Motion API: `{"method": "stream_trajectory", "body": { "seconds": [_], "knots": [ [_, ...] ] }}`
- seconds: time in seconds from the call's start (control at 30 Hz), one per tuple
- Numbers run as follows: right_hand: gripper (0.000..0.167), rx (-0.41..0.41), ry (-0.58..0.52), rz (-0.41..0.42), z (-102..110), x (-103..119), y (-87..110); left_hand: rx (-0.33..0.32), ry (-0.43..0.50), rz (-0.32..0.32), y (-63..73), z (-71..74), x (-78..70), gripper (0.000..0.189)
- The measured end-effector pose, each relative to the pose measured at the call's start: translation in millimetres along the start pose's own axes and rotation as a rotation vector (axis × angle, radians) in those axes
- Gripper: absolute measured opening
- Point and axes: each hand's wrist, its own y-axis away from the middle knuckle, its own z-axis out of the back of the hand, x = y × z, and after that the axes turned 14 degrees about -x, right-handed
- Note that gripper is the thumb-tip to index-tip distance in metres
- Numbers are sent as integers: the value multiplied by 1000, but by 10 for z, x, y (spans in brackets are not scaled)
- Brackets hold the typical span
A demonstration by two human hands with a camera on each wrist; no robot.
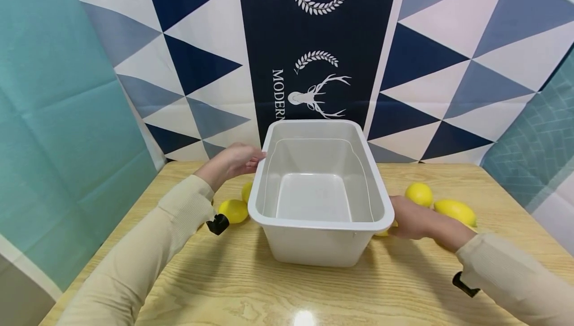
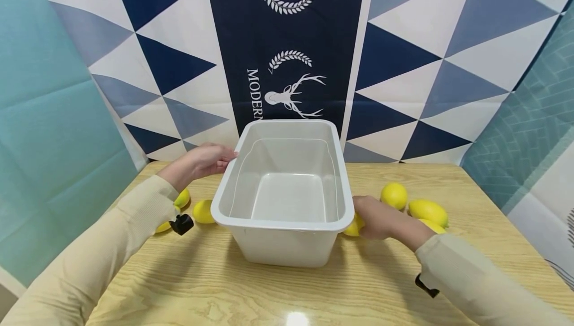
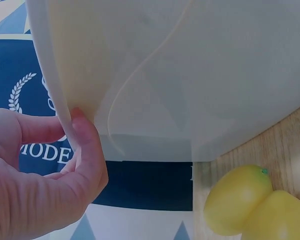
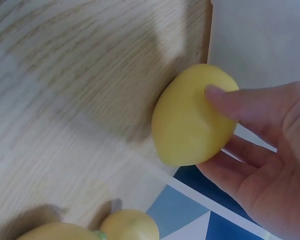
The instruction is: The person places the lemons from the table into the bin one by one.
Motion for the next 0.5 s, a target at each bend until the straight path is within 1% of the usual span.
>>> {"method": "stream_trajectory", "body": {
  "seconds": [0.23, 0.4, 0.5],
  "knots": [
    [43, 19, -26, -7, -9, 11, 20, 6, 3, -5, 5, 18, -16, 37],
    [43, 23, -29, 25, -16, 3, 15, 9, -1, -15, 10, 25, -23, 37],
    [45, 47, -45, 16, -19, 6, -5, 10, 7, -20, 7, 35, -17, 38]
  ]
}}
